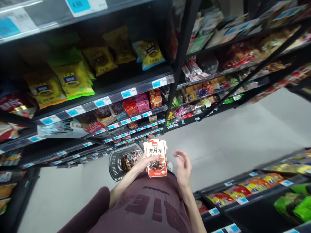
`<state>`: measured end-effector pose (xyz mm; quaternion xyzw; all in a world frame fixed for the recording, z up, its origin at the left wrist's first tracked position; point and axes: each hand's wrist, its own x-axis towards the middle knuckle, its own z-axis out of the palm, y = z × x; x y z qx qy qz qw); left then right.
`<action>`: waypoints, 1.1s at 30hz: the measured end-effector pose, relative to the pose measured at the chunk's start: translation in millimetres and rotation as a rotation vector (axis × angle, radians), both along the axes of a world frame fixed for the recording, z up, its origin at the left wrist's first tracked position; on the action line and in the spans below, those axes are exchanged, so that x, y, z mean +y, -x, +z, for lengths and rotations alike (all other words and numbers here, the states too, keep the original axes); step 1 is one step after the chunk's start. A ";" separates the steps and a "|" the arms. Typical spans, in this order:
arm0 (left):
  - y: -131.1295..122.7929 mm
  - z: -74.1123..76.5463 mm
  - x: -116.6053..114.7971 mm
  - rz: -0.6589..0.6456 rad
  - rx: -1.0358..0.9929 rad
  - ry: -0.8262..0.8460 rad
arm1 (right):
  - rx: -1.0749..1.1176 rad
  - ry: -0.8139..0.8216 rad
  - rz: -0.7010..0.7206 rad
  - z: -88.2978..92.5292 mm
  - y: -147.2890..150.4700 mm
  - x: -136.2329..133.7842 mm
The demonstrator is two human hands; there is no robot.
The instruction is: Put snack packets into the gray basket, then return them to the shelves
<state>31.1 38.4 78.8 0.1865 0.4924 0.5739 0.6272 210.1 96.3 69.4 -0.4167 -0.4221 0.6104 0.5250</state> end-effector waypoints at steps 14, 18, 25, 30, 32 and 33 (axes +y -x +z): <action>6.3 21.7 7.1 0.013 0.935 -0.211 | 0.108 0.566 0.365 -6.3 42.5 -4.3; 14.4 15.6 8.0 0.099 0.563 -0.245 | 0.144 0.642 0.421 -10.0 44.3 -13.7; 13.0 3.2 28.2 0.076 0.065 -0.244 | 0.192 0.715 0.443 -8.2 47.7 -14.0; 3.5 3.6 31.0 -0.004 0.081 -0.232 | 0.210 0.742 0.445 -11.8 42.4 -12.9; 1.9 1.7 29.4 0.020 0.138 -0.228 | 0.206 0.733 0.477 -13.4 39.7 -12.5; 1.7 0.0 28.7 0.057 0.193 -0.220 | 0.199 0.721 0.500 -13.7 38.5 -12.0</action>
